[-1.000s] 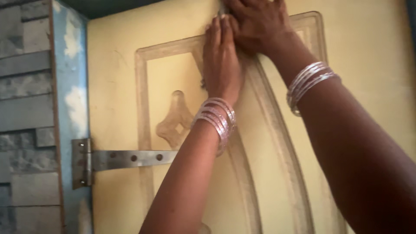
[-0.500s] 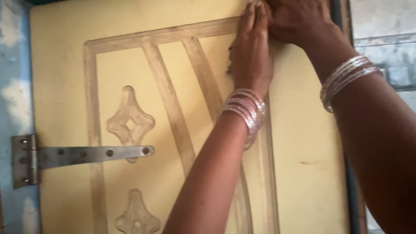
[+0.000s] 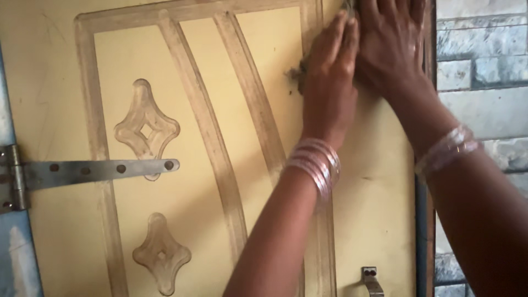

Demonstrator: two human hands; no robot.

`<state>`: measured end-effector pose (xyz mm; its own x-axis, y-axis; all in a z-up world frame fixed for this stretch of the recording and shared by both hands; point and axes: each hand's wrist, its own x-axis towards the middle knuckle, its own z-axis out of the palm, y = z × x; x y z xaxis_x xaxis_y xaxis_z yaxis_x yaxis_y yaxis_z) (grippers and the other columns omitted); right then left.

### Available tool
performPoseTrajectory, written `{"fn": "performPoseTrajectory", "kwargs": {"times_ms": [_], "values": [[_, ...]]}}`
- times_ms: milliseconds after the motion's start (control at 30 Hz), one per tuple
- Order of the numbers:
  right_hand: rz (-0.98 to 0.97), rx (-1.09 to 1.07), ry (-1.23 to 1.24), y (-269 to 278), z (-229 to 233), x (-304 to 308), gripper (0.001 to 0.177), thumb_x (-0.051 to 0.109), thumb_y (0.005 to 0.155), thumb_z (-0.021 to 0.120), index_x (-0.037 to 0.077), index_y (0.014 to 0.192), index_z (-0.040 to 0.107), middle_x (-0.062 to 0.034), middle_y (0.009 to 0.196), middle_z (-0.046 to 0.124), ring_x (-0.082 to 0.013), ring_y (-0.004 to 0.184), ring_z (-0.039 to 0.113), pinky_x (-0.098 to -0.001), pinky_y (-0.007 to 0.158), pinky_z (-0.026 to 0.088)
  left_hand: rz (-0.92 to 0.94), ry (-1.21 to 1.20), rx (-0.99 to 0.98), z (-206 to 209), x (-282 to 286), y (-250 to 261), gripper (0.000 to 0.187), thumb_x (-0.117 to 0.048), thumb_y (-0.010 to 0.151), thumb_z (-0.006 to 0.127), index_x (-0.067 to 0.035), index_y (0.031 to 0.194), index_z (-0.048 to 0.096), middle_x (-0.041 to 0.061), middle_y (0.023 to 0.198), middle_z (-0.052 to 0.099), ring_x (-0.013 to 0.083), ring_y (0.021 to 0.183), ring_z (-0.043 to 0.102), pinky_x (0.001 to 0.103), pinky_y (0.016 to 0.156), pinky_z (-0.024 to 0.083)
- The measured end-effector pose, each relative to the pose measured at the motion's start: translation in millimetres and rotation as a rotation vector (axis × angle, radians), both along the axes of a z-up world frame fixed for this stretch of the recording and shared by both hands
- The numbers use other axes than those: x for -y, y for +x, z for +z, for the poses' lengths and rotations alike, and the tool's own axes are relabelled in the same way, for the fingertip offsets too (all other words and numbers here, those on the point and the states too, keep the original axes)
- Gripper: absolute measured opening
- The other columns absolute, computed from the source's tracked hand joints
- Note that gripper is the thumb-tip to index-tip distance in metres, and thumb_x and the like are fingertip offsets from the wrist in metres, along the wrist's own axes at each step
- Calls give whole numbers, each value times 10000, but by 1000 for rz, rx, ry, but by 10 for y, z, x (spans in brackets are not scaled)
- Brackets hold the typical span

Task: The person wipes the surface of a cream-colored door with a cloth, moving the cloth in circular and vertical motions across the panels and around the handle and hinges.

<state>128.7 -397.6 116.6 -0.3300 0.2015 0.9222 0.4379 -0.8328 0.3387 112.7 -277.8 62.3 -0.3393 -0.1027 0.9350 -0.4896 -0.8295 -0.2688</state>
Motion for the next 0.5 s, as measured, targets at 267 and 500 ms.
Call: {"fn": "performPoseTrajectory", "kwargs": {"times_ms": [267,500], "values": [[-18,-130,69,-314,-937,-105,664,421,1129,501,-17,1614,385,-411,1634,292,-535,1567,221,-694,1216,-19,28,99,-4,-799,-95,-144,620,262,957,522,-20,1509,531,133,1610,490,287,1525,468,377,1278,419],[-48,-241,86,-413,-1454,-100,695,397,1090,469,10,1648,324,-408,1660,260,-505,1594,178,-678,1223,-75,0,145,-173,-1233,-177,-510,616,199,858,593,8,1443,569,155,1554,511,312,1466,491,419,1248,452]]}}
